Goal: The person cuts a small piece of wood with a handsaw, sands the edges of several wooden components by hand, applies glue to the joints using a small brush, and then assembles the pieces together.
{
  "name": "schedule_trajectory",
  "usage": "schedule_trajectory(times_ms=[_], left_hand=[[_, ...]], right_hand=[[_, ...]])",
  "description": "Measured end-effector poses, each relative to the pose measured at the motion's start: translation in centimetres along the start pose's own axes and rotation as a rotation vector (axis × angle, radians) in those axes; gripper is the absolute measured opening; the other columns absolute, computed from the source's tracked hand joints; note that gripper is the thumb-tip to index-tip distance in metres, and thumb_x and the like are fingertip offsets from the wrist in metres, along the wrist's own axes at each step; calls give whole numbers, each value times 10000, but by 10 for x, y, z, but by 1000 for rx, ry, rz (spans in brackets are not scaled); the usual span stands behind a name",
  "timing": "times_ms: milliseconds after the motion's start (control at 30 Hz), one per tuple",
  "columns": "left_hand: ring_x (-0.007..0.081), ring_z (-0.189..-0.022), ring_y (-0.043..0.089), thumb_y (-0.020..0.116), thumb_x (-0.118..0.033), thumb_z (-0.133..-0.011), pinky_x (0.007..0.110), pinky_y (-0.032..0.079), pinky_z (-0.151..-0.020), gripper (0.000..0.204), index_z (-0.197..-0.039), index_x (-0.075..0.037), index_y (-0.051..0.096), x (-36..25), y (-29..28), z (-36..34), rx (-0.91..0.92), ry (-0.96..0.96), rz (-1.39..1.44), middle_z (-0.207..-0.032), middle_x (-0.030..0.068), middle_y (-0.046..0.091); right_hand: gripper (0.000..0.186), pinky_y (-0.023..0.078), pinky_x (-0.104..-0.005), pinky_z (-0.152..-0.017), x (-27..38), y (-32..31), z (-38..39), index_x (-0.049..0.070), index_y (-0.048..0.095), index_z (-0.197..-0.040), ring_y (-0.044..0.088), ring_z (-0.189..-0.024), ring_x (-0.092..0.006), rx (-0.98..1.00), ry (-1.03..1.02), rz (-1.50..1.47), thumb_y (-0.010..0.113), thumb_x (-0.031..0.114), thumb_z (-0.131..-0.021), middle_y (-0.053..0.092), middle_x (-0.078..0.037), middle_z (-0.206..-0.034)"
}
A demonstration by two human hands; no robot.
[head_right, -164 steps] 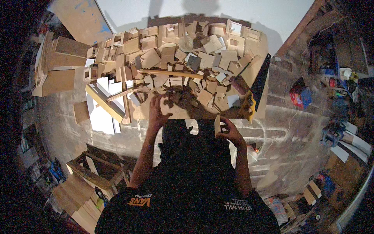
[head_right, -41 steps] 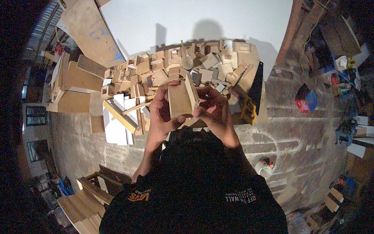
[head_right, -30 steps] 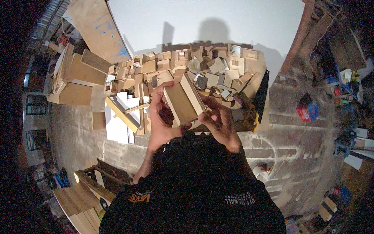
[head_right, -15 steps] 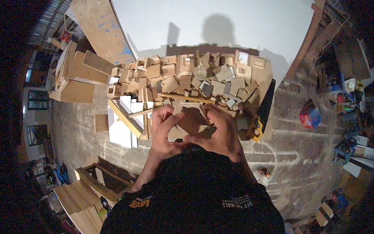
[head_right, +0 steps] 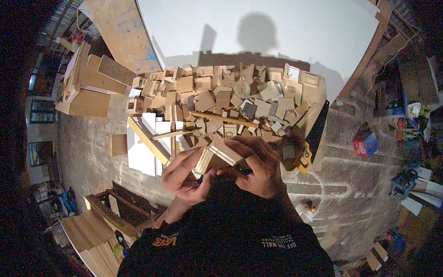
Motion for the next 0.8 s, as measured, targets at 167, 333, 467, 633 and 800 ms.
schedule_trajectory(times_ms=[167, 333, 467, 633, 800], left_hand=[[243, -816, 727, 759, -23, -724, 292, 579, -688, 383, -1090, 75, 707, -2, -6, -2, -29, 32, 16, -935, 213, 715], [237, -799, 727, 760, -16, -717, 284, 580, -663, 383, -1086, 74, 710, 4, -9, -5, -54, 75, 18, -921, 206, 715], [280, -846, 717, 717, -27, -707, 325, 569, -753, 365, -1049, 101, 701, 6, -12, -4, -10, 38, -16, -936, 227, 702], [260, -780, 720, 748, 2, -716, 300, 579, -674, 355, -1058, 89, 709, 8, -14, -12, -34, 79, 8, -924, 214, 712], [253, -797, 721, 750, 7, -712, 297, 573, -690, 377, -1077, 87, 703, 11, -15, -13, -11, 26, 56, -937, 216, 711]], right_hand=[[494, 555, -408, -846, 2, 2, 1, 75, 617, -1264, 664, -1021, -306, 81, -74, 31, 734, 98, -785, 651, -127, -1181], [496, 565, -396, -843, 6, 7, -3, 62, 614, -1269, 664, -1015, -310, 62, -78, 57, 714, 43, -784, 649, -130, -1181], [489, 571, -393, -835, 9, 7, -7, 54, 616, -1262, 666, -1010, -309, 75, -71, 79, 714, 42, -783, 649, -129, -1177], [466, 573, -395, -816, 10, 10, -11, 40, 611, -1259, 669, -996, -310, 77, -65, 82, 705, 49, -803, 648, -136, -1157], [424, 572, -396, -792, 10, 12, -15, 26, 619, -1240, 676, -966, -315, 77, -76, 75, 698, 65, -825, 648, -146, -1131]])
Point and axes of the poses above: each hand's wrist, its own z-axis away from the middle knuckle, its own y-axis out of the palm, x = y × z, the point moved 6 cm from there along -z, towards the middle knuckle
